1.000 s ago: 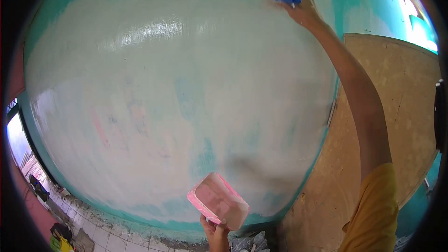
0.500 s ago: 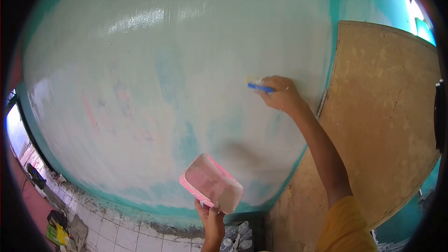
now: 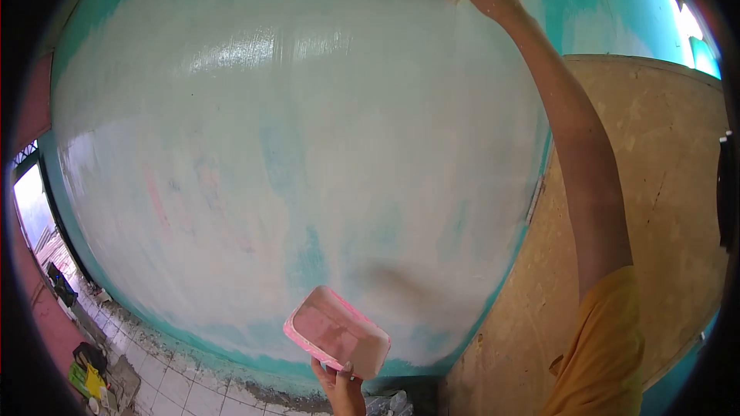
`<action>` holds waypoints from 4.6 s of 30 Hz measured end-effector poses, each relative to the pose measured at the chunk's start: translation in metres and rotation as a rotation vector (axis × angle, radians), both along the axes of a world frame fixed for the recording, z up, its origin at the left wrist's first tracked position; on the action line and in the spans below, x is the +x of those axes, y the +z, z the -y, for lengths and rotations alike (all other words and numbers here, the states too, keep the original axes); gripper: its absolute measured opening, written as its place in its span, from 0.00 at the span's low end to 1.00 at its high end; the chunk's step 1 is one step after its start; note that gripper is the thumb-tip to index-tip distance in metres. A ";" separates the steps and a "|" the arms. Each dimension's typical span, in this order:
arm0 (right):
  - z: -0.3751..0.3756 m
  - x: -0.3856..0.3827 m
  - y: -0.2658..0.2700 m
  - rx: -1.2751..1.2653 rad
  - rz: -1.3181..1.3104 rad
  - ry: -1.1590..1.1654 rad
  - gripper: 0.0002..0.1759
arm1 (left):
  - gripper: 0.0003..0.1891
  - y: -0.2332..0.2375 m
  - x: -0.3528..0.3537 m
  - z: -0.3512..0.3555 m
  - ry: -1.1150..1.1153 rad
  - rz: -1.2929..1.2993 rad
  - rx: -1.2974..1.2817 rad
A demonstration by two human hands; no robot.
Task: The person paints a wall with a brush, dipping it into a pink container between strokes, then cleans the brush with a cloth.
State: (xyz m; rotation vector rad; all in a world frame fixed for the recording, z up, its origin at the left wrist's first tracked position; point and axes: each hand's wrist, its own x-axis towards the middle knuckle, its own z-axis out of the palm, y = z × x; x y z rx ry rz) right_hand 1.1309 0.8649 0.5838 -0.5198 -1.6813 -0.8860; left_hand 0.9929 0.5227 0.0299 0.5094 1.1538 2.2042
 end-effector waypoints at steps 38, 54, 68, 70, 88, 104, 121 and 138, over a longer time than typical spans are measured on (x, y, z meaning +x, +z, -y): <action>0.056 -0.031 -0.145 -0.603 0.756 -0.158 0.28 | 0.44 -0.009 -0.010 0.002 0.089 0.161 0.134; 0.026 -0.047 -0.096 0.016 0.411 -0.170 0.12 | 0.46 -0.012 -0.020 0.003 0.084 0.170 -0.007; 0.031 -0.065 -0.048 -0.015 0.403 -0.127 0.24 | 0.43 -0.012 -0.016 -0.002 0.099 0.176 0.109; 0.051 -0.068 -0.025 0.027 0.318 -0.155 0.22 | 0.43 -0.015 -0.019 0.000 0.148 0.173 0.135; 0.037 -0.103 -0.145 -0.416 0.724 -0.099 0.28 | 0.43 -0.013 -0.032 0.011 0.154 0.173 0.108; 0.085 -0.118 -0.169 -0.022 0.555 0.025 0.22 | 0.40 -0.018 -0.093 0.018 -0.015 0.205 0.106; 0.106 -0.130 -0.024 0.041 0.055 -0.051 0.19 | 0.39 -0.027 -0.136 0.039 -0.112 -0.052 -0.015; 0.114 -0.145 -0.114 -0.288 0.500 -0.082 0.25 | 0.44 -0.028 -0.154 0.045 -0.175 -0.109 -0.080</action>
